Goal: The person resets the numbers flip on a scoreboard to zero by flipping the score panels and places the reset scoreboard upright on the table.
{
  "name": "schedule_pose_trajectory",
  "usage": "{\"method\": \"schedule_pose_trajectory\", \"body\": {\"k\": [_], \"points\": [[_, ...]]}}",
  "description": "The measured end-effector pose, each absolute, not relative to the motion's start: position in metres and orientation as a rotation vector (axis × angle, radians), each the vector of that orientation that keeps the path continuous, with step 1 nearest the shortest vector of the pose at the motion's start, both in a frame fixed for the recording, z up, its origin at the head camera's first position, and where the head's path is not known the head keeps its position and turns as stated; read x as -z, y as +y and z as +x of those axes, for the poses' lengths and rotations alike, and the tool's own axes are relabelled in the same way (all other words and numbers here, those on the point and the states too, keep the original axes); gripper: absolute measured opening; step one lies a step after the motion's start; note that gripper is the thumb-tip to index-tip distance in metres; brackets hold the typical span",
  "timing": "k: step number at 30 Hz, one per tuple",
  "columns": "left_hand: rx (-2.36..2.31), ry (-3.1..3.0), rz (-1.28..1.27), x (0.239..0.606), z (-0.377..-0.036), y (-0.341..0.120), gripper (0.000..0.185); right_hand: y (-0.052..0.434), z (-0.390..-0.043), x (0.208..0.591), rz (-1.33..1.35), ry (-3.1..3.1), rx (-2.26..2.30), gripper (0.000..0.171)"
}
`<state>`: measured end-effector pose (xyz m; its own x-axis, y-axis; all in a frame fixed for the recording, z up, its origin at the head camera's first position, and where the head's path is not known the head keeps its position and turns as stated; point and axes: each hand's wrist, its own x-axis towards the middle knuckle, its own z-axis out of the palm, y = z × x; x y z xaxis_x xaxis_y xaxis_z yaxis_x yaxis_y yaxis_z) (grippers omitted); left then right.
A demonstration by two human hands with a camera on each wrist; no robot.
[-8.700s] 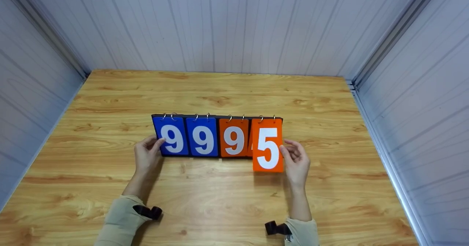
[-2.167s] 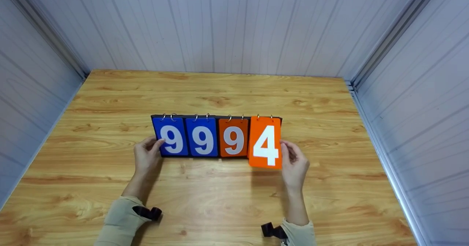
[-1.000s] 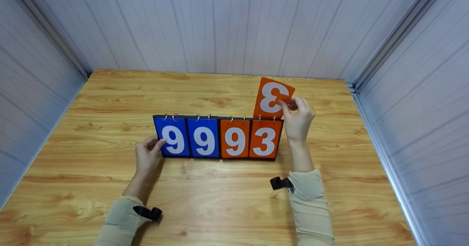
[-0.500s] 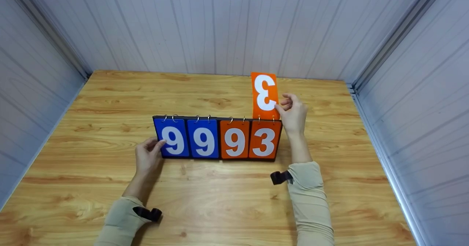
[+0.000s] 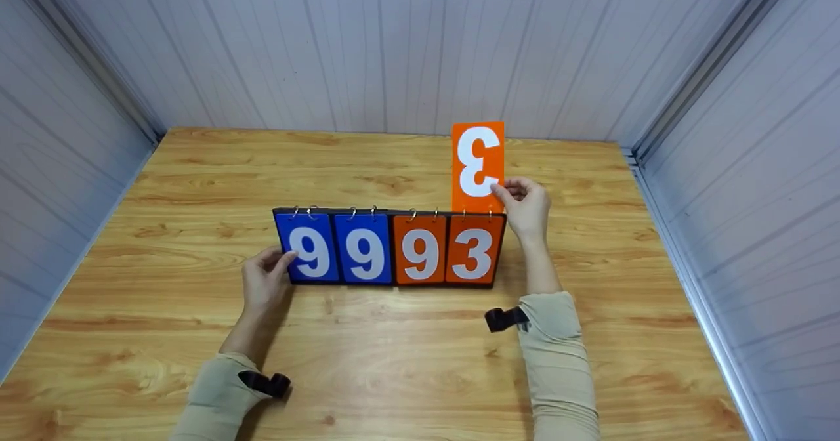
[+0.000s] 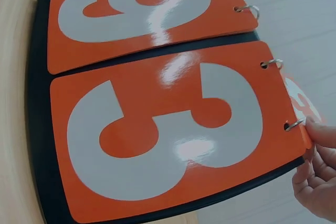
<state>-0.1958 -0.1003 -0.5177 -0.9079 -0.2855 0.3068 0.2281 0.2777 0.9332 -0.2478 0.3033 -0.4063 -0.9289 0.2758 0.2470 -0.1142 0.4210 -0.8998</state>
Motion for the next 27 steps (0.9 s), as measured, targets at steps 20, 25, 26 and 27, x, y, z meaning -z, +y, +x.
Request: {"method": "schedule_pose_trajectory", "body": {"k": [20, 25, 26, 27], "points": [[1.682, -2.12, 0.037, 0.518, -0.195, -0.1, 0.016, 0.3, -0.235, 0.422, -0.143, -2.268, -1.233, 0.018], [1.678, -2.106, 0.023, 0.501, -0.187, -0.096, 0.014, 0.297, -0.218, 0.43, -0.172, -2.172, -1.294, 0.016], [1.669, -2.106, 0.02, 0.497, -0.184, -0.095, 0.014, 0.296, -0.214, 0.431, -0.177, -2.156, -1.307, 0.016], [1.66, -2.107, 0.023, 0.493, -0.182, -0.093, 0.013, 0.295, -0.21, 0.433, -0.182, -2.14, -1.32, 0.016]]}}
